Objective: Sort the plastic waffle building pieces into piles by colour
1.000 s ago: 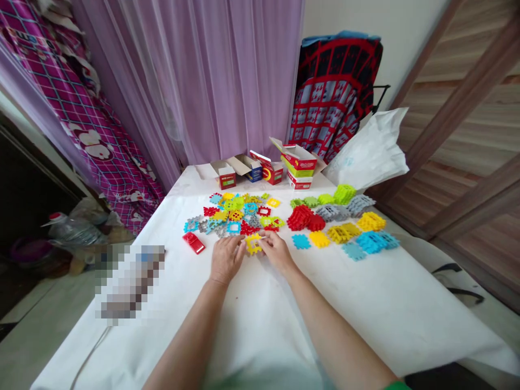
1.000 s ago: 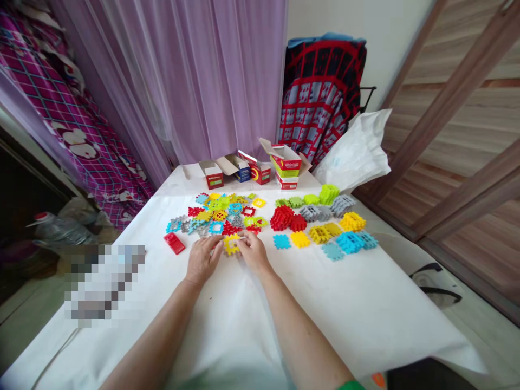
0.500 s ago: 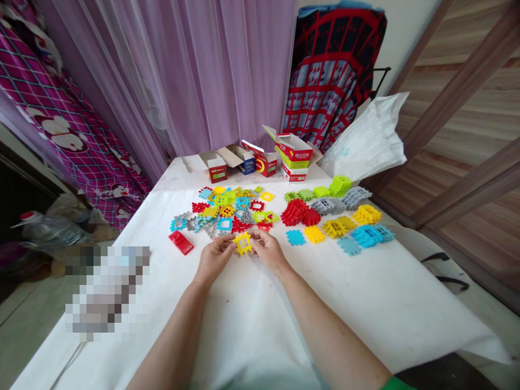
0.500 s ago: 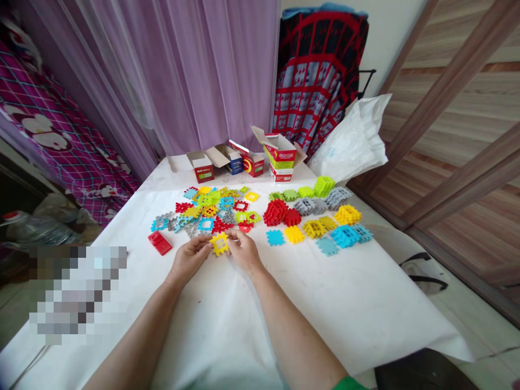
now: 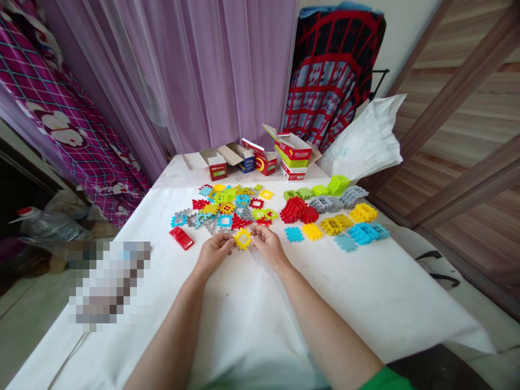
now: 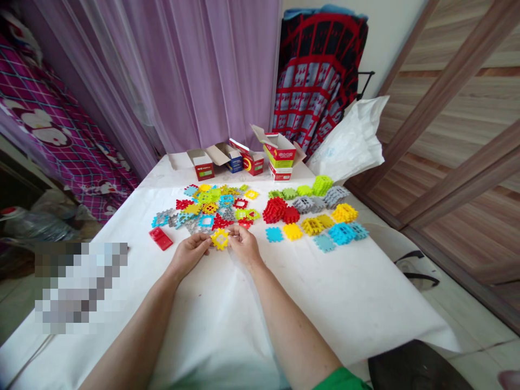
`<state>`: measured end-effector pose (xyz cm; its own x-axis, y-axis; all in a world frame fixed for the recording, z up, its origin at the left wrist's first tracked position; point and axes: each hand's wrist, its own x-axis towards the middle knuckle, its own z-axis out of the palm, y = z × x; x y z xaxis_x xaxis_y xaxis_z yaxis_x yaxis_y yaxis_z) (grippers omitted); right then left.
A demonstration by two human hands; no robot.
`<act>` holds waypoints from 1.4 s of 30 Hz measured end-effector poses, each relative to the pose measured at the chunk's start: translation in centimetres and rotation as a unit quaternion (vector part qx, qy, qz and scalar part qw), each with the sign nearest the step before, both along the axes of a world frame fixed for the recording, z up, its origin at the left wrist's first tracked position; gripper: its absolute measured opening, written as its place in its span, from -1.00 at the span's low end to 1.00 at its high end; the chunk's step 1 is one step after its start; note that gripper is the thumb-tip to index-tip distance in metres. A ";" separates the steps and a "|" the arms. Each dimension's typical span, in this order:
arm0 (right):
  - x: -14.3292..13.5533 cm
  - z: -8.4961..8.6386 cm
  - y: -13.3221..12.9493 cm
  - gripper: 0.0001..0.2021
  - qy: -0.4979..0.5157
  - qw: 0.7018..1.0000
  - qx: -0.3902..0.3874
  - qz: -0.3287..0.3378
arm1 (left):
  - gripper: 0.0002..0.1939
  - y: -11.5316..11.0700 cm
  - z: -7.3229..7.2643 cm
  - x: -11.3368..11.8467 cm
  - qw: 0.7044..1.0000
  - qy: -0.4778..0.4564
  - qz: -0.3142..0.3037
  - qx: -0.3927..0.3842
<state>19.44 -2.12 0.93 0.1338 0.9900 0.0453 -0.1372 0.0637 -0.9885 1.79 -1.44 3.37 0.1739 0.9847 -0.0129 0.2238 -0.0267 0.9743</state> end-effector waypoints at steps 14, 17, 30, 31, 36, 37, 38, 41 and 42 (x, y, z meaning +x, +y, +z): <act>1.0 0.9 -0.8 -0.58 -0.184 0.981 0.041 0.043 | -0.57 0.3 -0.4 -0.4 1.000 0.004 -0.020 0.003; 1.7 2.3 -1.7 -0.41 -0.372 0.921 0.078 0.088 | -0.58 0.4 -0.8 -0.5 0.999 0.033 -0.009 0.021; 2.2 3.8 -3.0 -0.48 -0.581 0.801 0.099 0.106 | -0.63 -0.3 -1.3 -0.2 0.986 0.124 -0.015 0.113; 2.6 3.8 -3.2 -0.48 -0.583 0.800 0.097 0.103 | -0.60 -0.5 -1.2 -0.2 0.984 0.134 -0.011 0.118; 6.0 3.7 -4.4 -0.47 -0.596 0.797 0.061 0.078 | -0.50 -1.0 -1.2 -0.4 0.980 0.160 0.007 0.121; 6.9 3.7 -4.7 -0.47 -0.595 0.798 0.050 0.073 | -0.50 -0.9 -1.3 -0.4 0.980 0.161 0.010 0.120; 7.7 3.6 -4.9 -0.47 -0.594 0.801 0.041 0.068 | -0.50 -0.9 -1.4 -0.5 0.979 0.162 0.013 0.120; 10.4 3.6 -5.7 -0.46 -0.585 0.809 0.030 0.055 | -0.51 -0.8 -1.5 -0.5 0.978 0.170 0.019 0.121; 11.5 3.7 -5.9 -0.46 -0.584 0.810 0.030 0.047 | -0.51 -0.8 -1.5 -0.5 0.977 0.175 0.021 0.123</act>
